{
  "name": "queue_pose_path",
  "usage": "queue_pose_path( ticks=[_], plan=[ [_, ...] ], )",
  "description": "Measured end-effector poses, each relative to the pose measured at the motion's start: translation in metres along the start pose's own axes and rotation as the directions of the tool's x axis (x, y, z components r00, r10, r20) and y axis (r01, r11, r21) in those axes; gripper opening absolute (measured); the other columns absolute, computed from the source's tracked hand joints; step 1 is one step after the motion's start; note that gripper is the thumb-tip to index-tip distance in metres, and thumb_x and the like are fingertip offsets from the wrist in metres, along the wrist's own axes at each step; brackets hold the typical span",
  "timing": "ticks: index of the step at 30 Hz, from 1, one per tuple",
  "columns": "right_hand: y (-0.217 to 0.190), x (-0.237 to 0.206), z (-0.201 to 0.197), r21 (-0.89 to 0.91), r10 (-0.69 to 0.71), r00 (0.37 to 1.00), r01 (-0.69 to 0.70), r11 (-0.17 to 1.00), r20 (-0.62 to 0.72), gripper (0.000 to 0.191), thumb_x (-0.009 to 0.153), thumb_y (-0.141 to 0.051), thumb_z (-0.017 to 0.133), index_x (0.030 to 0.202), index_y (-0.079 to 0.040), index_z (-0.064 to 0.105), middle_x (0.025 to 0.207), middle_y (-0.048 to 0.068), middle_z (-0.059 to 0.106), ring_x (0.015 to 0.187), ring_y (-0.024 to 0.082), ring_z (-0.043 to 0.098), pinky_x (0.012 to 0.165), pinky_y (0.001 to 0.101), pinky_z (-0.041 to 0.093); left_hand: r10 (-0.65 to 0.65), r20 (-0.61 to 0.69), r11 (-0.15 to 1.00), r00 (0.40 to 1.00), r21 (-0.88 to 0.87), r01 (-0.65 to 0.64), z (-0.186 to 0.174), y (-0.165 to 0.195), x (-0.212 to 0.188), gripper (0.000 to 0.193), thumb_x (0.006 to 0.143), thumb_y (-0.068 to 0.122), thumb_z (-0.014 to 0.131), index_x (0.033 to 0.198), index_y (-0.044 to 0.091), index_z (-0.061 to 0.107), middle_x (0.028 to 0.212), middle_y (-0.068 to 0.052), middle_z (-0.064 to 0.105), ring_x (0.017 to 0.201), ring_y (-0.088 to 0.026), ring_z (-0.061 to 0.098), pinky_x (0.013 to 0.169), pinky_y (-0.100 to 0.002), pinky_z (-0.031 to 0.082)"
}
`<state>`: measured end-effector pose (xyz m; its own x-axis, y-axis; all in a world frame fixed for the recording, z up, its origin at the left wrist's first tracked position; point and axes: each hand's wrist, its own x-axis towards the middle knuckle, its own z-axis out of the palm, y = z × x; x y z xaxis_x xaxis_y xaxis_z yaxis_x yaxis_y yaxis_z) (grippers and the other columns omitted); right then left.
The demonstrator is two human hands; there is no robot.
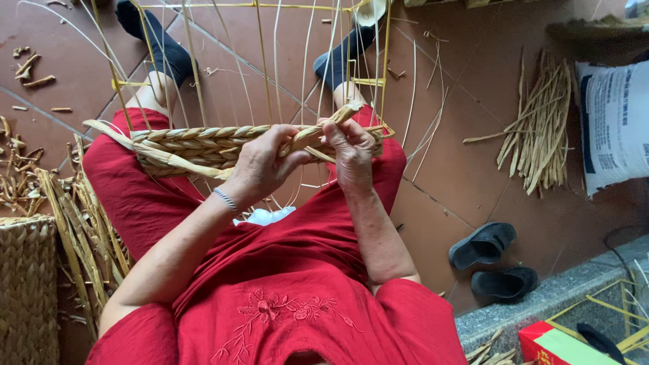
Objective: The person sits on the floor weaving a basket, threading and tightening long dried plant strands around a woven basket body held across their lap. They tuck and pull strands through the weave, briefly cut a strand with scissors, and continue weaving new strands around the rim.
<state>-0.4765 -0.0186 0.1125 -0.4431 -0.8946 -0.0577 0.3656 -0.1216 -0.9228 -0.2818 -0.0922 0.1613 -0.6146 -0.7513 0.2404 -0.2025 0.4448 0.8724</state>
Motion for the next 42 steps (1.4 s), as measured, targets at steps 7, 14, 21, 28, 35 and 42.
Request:
queue_pose_path(
  ticks=[7, 14, 21, 28, 35, 42],
  plan=[
    [-0.024, 0.0, 0.019, 0.097, -0.042, 0.998, 0.036, 0.995, 0.053, 0.03, 0.098, -0.021, 0.064, 0.121, -0.003, 0.067, 0.107, 0.006, 0.075, 0.099, 0.013, 0.07, 0.096, 0.0278, 0.056, 0.19, -0.113, 0.981, 0.975, 0.068, -0.183, 0.018, -0.01, 0.001, 0.013, 0.101, 0.013, 0.067, 0.11, 0.005, 0.062, 0.096, -0.018, 0.071, 0.085, -0.036, 0.071, 0.07, -0.043, 0.056],
    [-0.005, 0.008, 0.005, 0.293, -0.006, 1.0, 0.015, 0.956, -0.03, 0.018, 0.106, -0.013, 0.066, 0.103, 0.003, 0.073, 0.098, 0.015, 0.075, 0.093, 0.026, 0.073, 0.087, 0.0395, 0.059, 0.048, 0.055, 0.996, 0.997, 0.072, -0.052, 0.024, -0.008, -0.008, 0.017, 0.105, 0.023, 0.063, 0.112, 0.007, 0.064, 0.08, -0.015, 0.07, 0.075, -0.036, 0.07, 0.064, -0.046, 0.054],
    [-0.008, 0.001, 0.023, 0.223, 0.01, 0.999, -0.018, 0.975, 0.034, 0.023, 0.102, -0.017, 0.065, 0.115, 0.0, 0.073, 0.107, 0.014, 0.076, 0.1, 0.022, 0.072, 0.095, 0.0372, 0.058, 0.019, 0.059, 0.999, 0.998, 0.025, -0.02, 0.012, -0.009, 0.005, 0.018, 0.104, 0.022, 0.063, 0.113, 0.007, 0.065, 0.09, -0.018, 0.071, 0.08, -0.034, 0.072, 0.069, -0.043, 0.055],
    [-0.008, 0.005, 0.02, 0.33, -0.047, 0.995, 0.014, 0.944, 0.092, 0.016, 0.107, -0.011, 0.065, 0.115, 0.001, 0.073, 0.113, 0.017, 0.075, 0.108, 0.032, 0.074, 0.099, 0.0452, 0.06, -0.062, 0.132, 0.967, 0.989, -0.238, 0.092, 0.012, -0.002, 0.003, 0.033, 0.101, 0.02, 0.061, 0.127, 0.001, 0.059, 0.092, -0.018, 0.072, 0.083, -0.027, 0.074, 0.07, -0.038, 0.056],
    [-0.001, 0.006, 0.027, 0.351, 0.033, 0.996, -0.062, 0.934, 0.088, 0.023, 0.109, -0.018, 0.058, 0.116, 0.0, 0.071, 0.113, 0.019, 0.075, 0.104, 0.029, 0.073, 0.096, 0.0432, 0.059, -0.024, -0.002, 0.997, 1.0, -0.078, 0.024, 0.022, -0.013, 0.006, 0.021, 0.106, 0.023, 0.061, 0.096, 0.006, 0.065, 0.079, -0.012, 0.073, 0.073, -0.031, 0.074, 0.062, -0.041, 0.056],
    [-0.008, 0.024, 0.036, 0.429, 0.125, 0.991, -0.137, 0.893, 0.056, 0.024, 0.109, -0.026, 0.054, 0.103, -0.004, 0.063, 0.084, 0.008, 0.065, 0.081, 0.024, 0.068, 0.09, 0.0506, 0.061, 0.013, 0.033, 0.978, 0.999, 0.208, -0.019, 0.025, -0.011, 0.009, 0.031, 0.102, 0.029, 0.065, 0.079, 0.009, 0.063, 0.066, -0.017, 0.064, 0.064, -0.038, 0.066, 0.059, -0.049, 0.051]
  ],
)
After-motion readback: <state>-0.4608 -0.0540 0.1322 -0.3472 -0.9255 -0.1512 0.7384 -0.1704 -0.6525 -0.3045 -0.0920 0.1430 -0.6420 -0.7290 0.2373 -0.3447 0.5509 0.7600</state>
